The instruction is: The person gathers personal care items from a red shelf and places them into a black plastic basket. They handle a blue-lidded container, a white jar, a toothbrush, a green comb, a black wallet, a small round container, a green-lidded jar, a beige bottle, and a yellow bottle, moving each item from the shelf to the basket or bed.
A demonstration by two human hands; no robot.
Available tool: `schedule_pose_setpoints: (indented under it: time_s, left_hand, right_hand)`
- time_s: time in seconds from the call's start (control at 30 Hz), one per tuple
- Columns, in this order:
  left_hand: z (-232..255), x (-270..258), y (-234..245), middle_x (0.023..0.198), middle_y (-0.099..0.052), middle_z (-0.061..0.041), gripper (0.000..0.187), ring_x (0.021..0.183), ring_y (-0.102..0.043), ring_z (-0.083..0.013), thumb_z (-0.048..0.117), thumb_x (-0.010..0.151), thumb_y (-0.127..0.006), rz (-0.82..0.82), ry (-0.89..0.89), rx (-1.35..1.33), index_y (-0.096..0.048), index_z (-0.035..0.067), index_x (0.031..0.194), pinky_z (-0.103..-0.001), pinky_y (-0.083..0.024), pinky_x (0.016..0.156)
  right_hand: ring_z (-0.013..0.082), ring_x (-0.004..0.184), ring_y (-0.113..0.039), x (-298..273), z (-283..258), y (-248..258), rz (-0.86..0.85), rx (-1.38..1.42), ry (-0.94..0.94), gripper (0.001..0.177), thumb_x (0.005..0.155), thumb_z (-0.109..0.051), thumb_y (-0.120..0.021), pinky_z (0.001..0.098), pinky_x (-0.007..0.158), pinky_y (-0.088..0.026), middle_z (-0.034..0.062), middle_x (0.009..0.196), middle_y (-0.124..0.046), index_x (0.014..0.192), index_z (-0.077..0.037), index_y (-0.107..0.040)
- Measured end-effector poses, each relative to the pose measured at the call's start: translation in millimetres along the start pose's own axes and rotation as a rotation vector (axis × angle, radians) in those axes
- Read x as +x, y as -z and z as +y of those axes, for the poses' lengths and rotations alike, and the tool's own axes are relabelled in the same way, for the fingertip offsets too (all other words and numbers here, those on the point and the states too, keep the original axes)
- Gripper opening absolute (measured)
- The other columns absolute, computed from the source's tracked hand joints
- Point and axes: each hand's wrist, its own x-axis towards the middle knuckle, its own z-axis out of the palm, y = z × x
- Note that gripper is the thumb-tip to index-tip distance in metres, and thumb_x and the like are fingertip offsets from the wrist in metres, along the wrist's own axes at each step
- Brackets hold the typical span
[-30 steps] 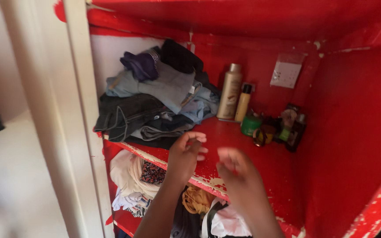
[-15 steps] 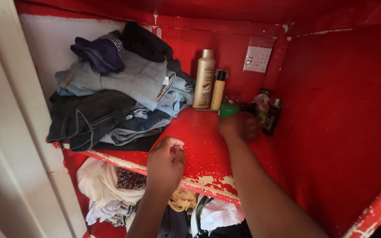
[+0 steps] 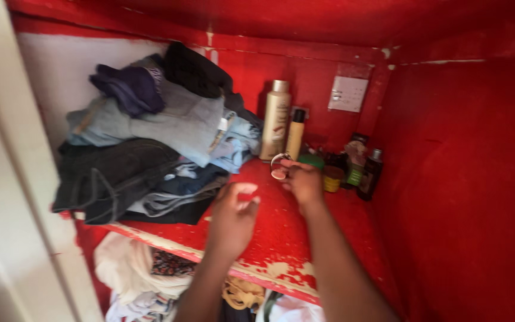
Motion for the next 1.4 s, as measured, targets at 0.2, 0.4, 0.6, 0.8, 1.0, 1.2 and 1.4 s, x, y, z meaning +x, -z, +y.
schedule_pose_setpoints:
  time_s: [0.2, 0.4, 0.6, 0.8, 1.0, 1.2, 1.4]
  left_hand:
    - [-15, 19, -5, 0.116, -0.069, -0.004, 0.038, 0.088, -0.070, -0.0129, 0.023, 0.091, -0.070, -0.035, 0.403, -0.515, -0.061, 0.010, 0.126, -0.029, -0.059, 0.070]
    - [-33, 11, 4, 0.103, -0.075, -0.004, 0.041, 0.087, -0.066, -0.0114, 0.011, 0.086, -0.075, -0.038, 0.317, -0.649, -0.070, 0.005, 0.126, -0.025, -0.055, 0.074]
    - [-24, 9, 9, 0.106, -0.077, -0.005, 0.029, 0.096, -0.066, -0.0082, 0.015, 0.094, -0.072, -0.011, 0.248, -0.721, -0.072, -0.001, 0.118, -0.023, -0.049, 0.087]
    - [-17, 7, 11, 0.107, -0.080, -0.010, 0.029, 0.100, -0.070, -0.0110, 0.018, 0.096, -0.067, -0.040, 0.247, -0.692, -0.070, -0.001, 0.118, -0.023, -0.050, 0.093]
    - [-16, 7, 9, 0.105, -0.080, -0.009, 0.031, 0.093, -0.073, -0.0098, 0.021, 0.097, -0.064, -0.043, 0.231, -0.584, -0.067, 0.000, 0.120, -0.025, -0.052, 0.085]
    - [-9, 5, 13, 0.102, -0.080, -0.008, 0.029, 0.082, -0.068, -0.0079, 0.022, 0.097, -0.064, -0.061, 0.261, -0.550, -0.069, 0.003, 0.119, -0.024, -0.050, 0.076]
    - [-16, 2, 10, 0.095, -0.077, -0.006, 0.027, 0.072, -0.059, -0.0101, 0.024, 0.100, -0.062, -0.078, 0.243, -0.598, -0.070, 0.001, 0.113, -0.025, -0.048, 0.069]
  right_hand:
    - [0.0266, 0.103, -0.073, -37, -57, -23, -0.314, 0.285, -0.365, 0.044, 0.086, 0.006, -0.051, 0.0355, 0.094, -0.059, 0.0204, 0.117, -0.072, 0.128, 0.009, -0.064]
    - [0.0279, 0.111, -0.072, -56, -75, -44, -0.619, 0.231, -0.445, 0.042, 0.090, 0.003, -0.060, 0.0363, 0.100, -0.058, 0.0221, 0.120, -0.072, 0.132, 0.009, -0.061]
    - [0.0229, 0.098, -0.074, -49, -71, -22, -0.314, -0.183, -0.317, 0.032, 0.092, -0.009, -0.061, 0.0364, 0.086, -0.061, 0.0107, 0.115, -0.077, 0.123, -0.011, -0.070]
    - [0.0330, 0.118, -0.058, -22, -44, 24, 0.883, -0.930, 0.013, 0.026, 0.085, -0.023, -0.072, 0.0482, 0.099, -0.049, 0.0076, 0.131, -0.063, 0.110, -0.020, -0.075]
    - [0.0380, 0.144, -0.029, -26, -30, 36, 0.845, -1.062, -0.074, 0.042, 0.082, -0.042, -0.074, 0.0577, 0.113, -0.030, 0.0047, 0.154, -0.039, 0.122, -0.034, -0.066]
    - [0.0404, 0.138, -0.038, -11, -12, 47, 0.803, -1.002, -0.247, 0.038, 0.081, -0.041, -0.076, 0.0531, 0.112, -0.036, 0.0078, 0.146, -0.051, 0.117, -0.033, -0.067]
    - [0.0393, 0.134, -0.046, -10, -7, 52, 0.783, -1.022, -0.182, 0.029, 0.083, -0.038, -0.075, 0.0546, 0.109, -0.039, 0.0030, 0.138, -0.061, 0.108, -0.030, -0.063]
